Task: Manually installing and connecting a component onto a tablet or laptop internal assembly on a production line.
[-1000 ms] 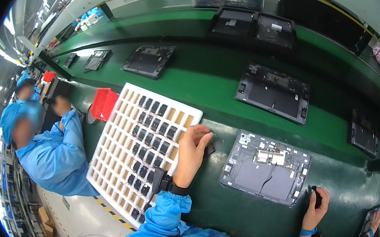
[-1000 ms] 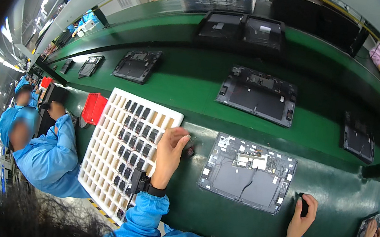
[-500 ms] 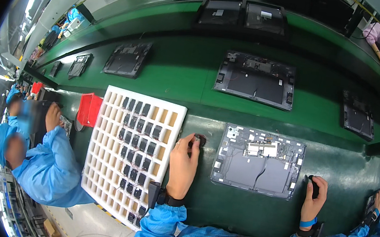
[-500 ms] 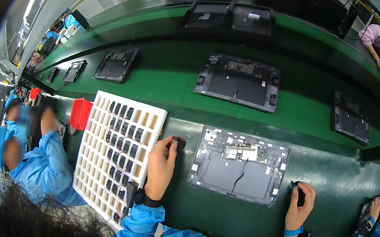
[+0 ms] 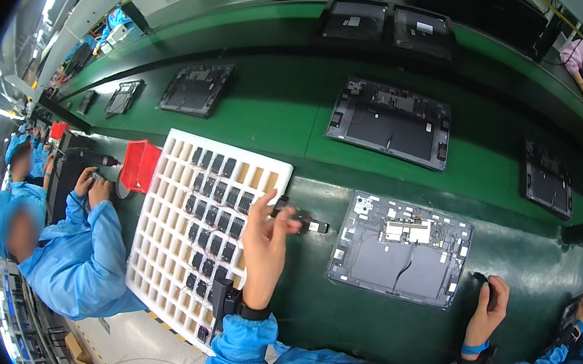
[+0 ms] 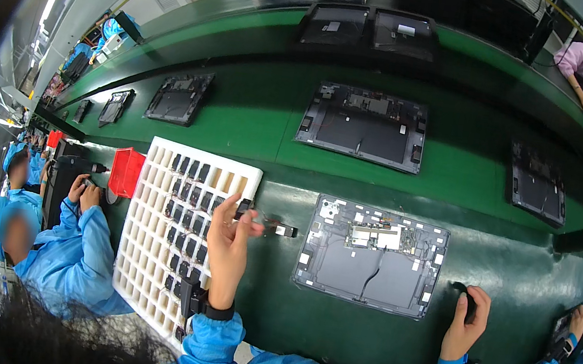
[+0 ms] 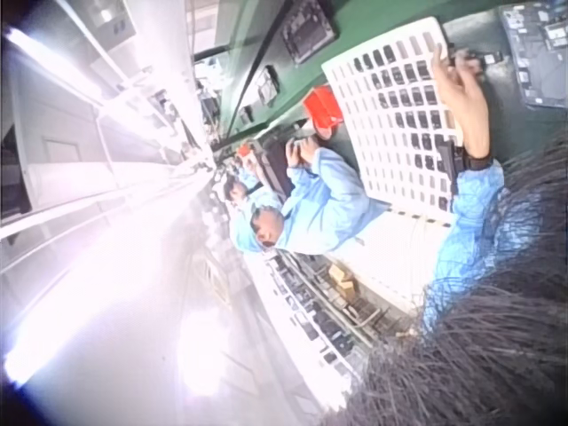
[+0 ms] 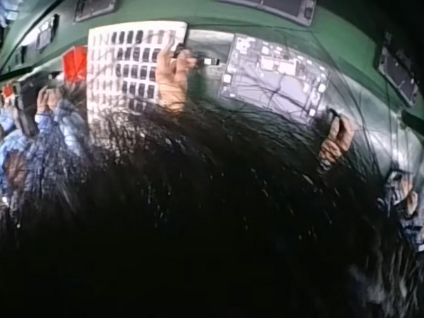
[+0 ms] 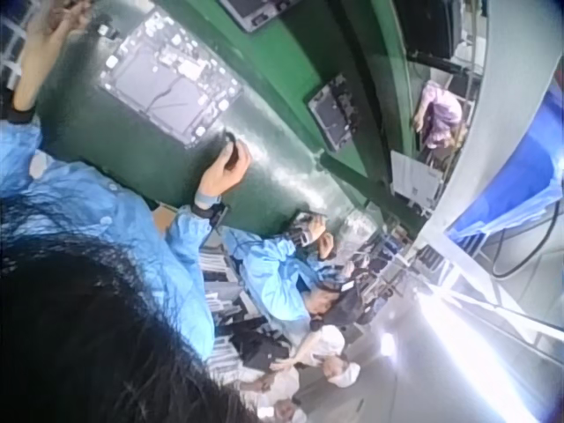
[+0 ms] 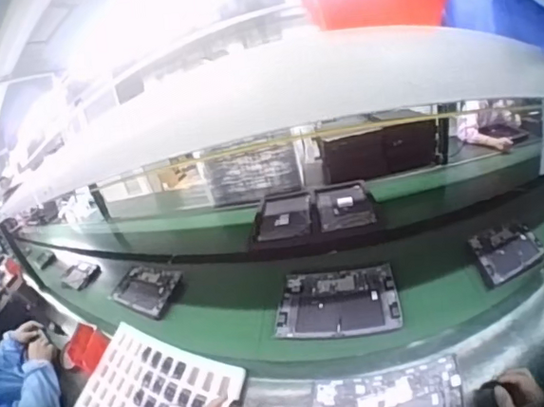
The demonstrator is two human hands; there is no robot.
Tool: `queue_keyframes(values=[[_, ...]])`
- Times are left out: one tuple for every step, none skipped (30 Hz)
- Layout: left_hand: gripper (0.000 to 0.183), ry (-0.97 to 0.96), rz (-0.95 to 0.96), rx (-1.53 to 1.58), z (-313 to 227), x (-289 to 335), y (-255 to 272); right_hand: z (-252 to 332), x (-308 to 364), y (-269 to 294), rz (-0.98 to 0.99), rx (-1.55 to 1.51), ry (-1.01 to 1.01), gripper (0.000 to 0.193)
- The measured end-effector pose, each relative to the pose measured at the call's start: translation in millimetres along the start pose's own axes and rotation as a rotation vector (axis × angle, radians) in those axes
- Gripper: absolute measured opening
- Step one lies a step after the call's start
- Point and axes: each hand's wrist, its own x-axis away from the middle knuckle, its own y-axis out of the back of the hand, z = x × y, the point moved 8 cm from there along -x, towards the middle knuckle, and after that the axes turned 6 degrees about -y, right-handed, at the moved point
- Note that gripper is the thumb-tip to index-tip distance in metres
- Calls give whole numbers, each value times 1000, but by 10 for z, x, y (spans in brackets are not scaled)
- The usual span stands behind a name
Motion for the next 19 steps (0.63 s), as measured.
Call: queue_keyframes(values=[[34, 66, 84, 102, -38, 26, -101, 27, 14, 55, -53, -36, -6, 19], [34, 66, 86, 100, -122, 68, -150, 138, 32, 38, -55, -37, -8, 19], [34, 115, 139, 209, -159, 132, -275, 347, 73, 1, -62, -111, 6, 18], [34, 170, 188, 314, -217, 200, -362, 563, 127, -50, -64, -183, 18, 17], [29, 216, 201, 352, -269, 230, -439, 735, 163, -132, -3, -221, 18, 16], [29, 221, 214, 353, -252, 249, -494, 877, 209, -255, 76, -237, 22, 18], [27, 148, 180, 368, -266, 245, -502, 962, 252, -450, 197, -286, 0, 18], [25, 71, 134, 377, -335, 249, -446, 1087, 307, -651, 329, -344, -21, 18], [24, 69, 87, 304, -346, 210, -412, 1160, 355, -833, 413, -432, -63, 18], [23, 41, 56, 307, -285, 195, -341, 1205, 421, -1005, 497, -521, -105, 18], [23, 41, 37, 297, -265, 180, -295, 1206, 459, -1100, 535, -523, -123, 18], [22, 42, 17, 287, -249, 173, -267, 1209, 502, -1180, 574, -525, -140, 18], [22, 40, 21, 290, -276, 177, -299, 1220, 544, -1256, 605, -561, -174, 18], [19, 52, 45, 305, -343, 207, -322, 1311, 579, -1329, 653, -562, -176, 19], [17, 64, 68, 320, -371, 231, -335, 1376, 595, -1386, 695, -537, -149, 19], [17, 65, 69, 320, -362, 255, -325, 1432, 601, -1428, 736, -510, -119, 20], [13, 159, 131, 456, -291, 307, -387, 1471, 583, -1455, 735, -508, -121, 20], [11, 255, 194, 593, -214, 372, -453, 1529, 564, -1480, 735, -482, -83, 20], [11, 259, 191, 594, -203, 375, -452, 1573, 545, -1502, 739, -455, -48, 20]])
